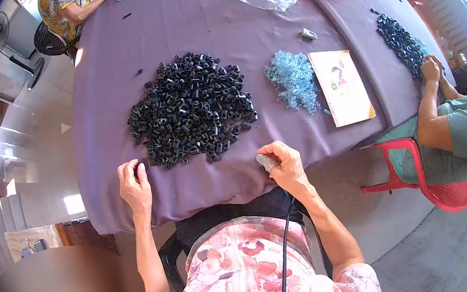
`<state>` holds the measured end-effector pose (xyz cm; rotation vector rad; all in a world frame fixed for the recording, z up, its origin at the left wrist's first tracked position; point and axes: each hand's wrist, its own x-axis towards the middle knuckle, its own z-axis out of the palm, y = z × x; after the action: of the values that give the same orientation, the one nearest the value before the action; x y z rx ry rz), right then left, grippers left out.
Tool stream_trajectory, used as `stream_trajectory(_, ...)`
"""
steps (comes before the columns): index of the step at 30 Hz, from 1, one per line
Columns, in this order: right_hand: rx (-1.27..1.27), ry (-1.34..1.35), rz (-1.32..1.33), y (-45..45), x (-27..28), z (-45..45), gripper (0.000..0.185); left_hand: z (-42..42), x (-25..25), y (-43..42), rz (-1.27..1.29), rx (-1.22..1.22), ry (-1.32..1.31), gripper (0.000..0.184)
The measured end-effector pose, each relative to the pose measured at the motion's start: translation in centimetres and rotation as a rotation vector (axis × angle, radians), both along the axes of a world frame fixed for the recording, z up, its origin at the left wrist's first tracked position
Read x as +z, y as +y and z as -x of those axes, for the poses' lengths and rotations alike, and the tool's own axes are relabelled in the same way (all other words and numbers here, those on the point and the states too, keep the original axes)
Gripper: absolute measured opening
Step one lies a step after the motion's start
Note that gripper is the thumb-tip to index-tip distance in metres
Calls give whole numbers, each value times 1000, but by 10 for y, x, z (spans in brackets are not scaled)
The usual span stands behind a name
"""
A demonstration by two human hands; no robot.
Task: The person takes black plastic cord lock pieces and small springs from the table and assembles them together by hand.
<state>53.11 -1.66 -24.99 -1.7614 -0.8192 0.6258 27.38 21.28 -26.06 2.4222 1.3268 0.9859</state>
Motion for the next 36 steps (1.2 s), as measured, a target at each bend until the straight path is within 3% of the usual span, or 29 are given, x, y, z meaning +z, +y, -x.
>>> stream_trajectory(4,-65,-354,-4,9,17,-14,10,-1,2,-3,-34,9,29,16)
stream_trajectory(5,-79,-371,55,11,21,-22,18,-2,2,-3,-28,12,28,16)
stream_trajectory(11,-180,-643,189,37,15,-60,22,0,-1,-2,-29,3,0,15)
stream_trajectory(15,-204,-720,292,45,-1,-69,28,-1,0,-3,-25,5,-10,14)
stream_trajectory(23,-62,-640,289,29,1,-66,31,0,-3,-1,-38,9,6,14)
stream_trajectory(29,-118,-692,199,35,3,-71,33,-1,-1,-2,-37,6,3,14)
stream_trajectory(36,-118,-827,279,58,-5,-72,27,4,2,0,-23,-19,-119,11)
